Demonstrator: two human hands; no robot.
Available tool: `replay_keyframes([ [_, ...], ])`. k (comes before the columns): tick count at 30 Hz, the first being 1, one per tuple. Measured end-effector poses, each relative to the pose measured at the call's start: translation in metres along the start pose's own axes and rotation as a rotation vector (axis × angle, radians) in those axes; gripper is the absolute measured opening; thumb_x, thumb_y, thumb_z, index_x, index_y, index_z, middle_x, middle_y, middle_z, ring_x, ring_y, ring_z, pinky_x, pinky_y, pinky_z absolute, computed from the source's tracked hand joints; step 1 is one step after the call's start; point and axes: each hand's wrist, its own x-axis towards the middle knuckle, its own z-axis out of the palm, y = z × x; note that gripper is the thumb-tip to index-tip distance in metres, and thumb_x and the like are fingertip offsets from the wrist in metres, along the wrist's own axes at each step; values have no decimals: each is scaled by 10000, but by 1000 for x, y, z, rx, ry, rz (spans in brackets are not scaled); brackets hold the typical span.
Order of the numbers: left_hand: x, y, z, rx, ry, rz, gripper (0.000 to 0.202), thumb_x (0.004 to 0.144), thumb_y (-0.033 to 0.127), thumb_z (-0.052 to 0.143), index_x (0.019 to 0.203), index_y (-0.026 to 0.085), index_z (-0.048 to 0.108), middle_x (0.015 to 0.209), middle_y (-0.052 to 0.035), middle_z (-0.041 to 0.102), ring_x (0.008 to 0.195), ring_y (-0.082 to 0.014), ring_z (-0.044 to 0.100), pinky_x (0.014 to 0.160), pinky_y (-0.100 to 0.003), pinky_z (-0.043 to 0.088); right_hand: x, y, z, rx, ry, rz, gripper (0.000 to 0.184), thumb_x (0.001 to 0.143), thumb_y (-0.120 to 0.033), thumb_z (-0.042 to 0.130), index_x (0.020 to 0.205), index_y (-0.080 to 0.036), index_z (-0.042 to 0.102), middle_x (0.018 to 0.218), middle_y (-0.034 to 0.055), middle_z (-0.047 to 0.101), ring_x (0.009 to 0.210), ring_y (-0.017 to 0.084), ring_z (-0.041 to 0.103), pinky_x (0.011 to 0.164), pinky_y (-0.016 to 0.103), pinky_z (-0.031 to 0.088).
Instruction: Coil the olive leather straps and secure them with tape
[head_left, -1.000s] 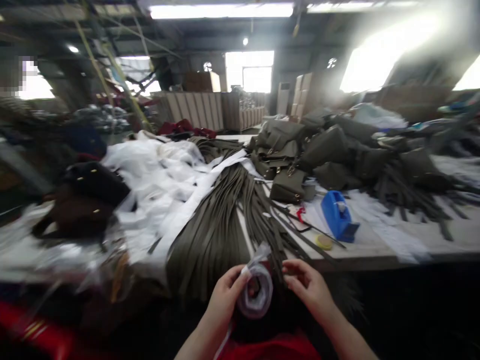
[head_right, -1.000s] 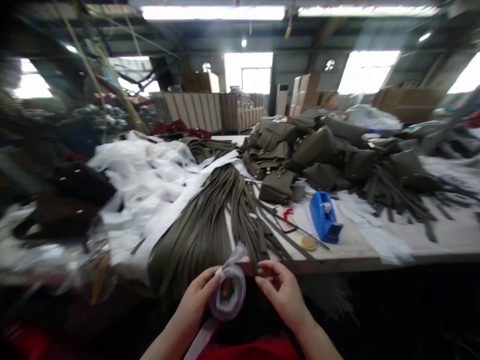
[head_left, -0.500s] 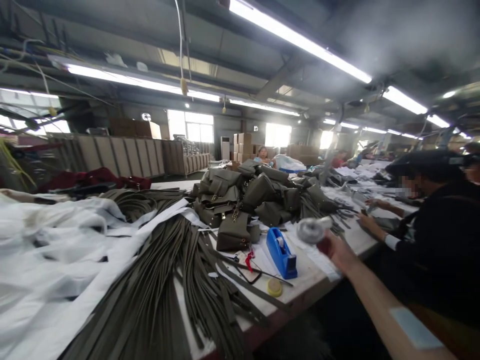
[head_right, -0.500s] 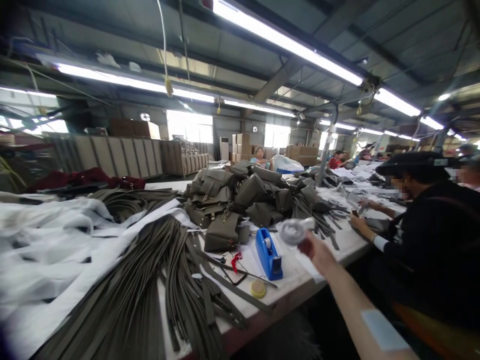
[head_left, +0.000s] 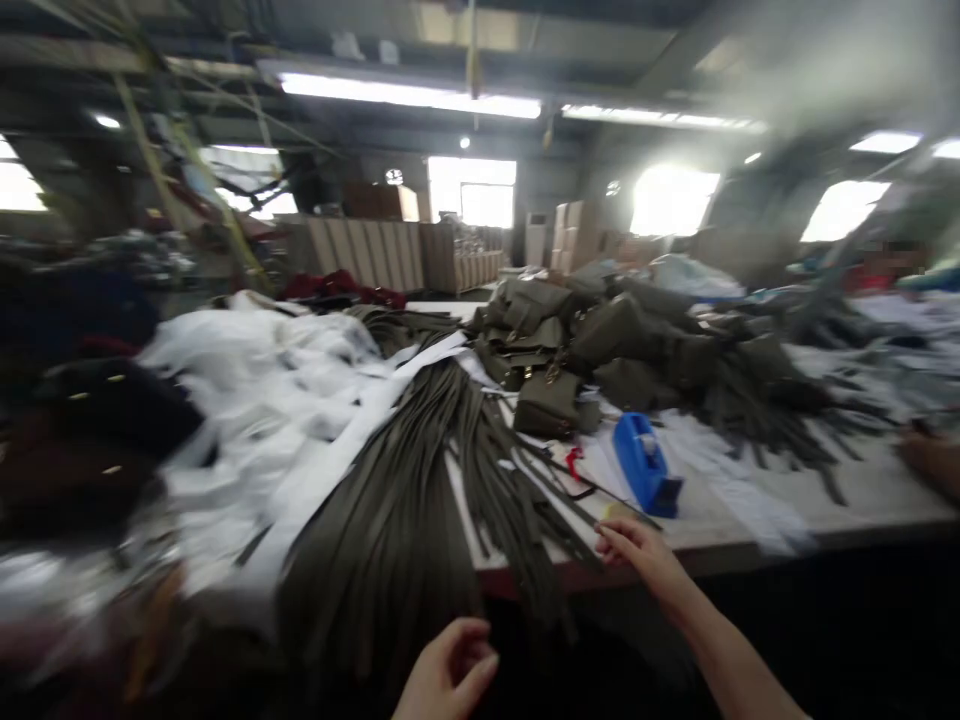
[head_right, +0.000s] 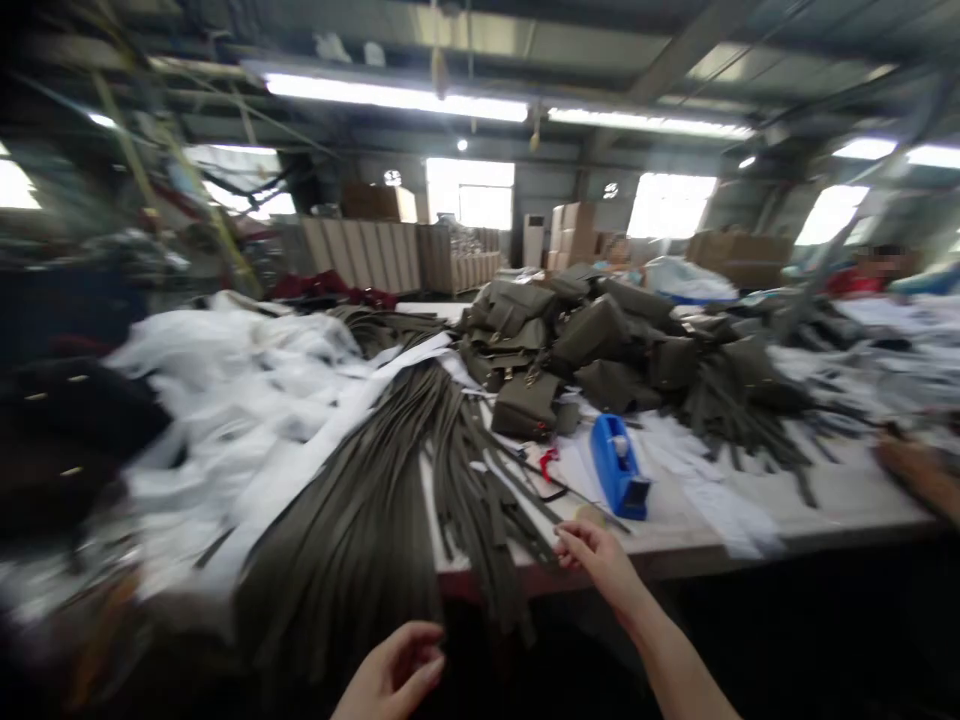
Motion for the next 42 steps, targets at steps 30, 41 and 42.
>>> replay_keyframes([
  [30, 28, 5, -62, 381, 370, 26, 456, 833, 600, 566, 709, 164, 615, 655, -2, 558, 632, -154, 531, 623, -267, 425, -48, 53, 59, 14, -367, 157, 460, 701, -591, 755, 863, -161, 741, 695, 54, 718, 611, 184, 648, 596, 305, 551],
  [41, 38, -4, -34, 453, 339, 35, 281, 778, 391, 690, 621, 178, 594, 682, -4, 570, 702, -174, 550, 682, -284, 425, -51, 64, 55, -21, -375, 145, 433, 725, -589, 731, 851, -174, 734, 702, 41, 708, 618, 181, 642, 610, 300, 534],
  [42, 39, -5, -34, 500, 350, 47, 241, 780, 335, 686, 618, 180, 596, 701, -7, 574, 723, -178, 558, 701, -288, 425, -52, 68, 55, -31, -371, 141, 439, 731, -594, 721, 858, -173, 737, 699, 44, 710, 618, 184, 644, 607, 298, 533],
])
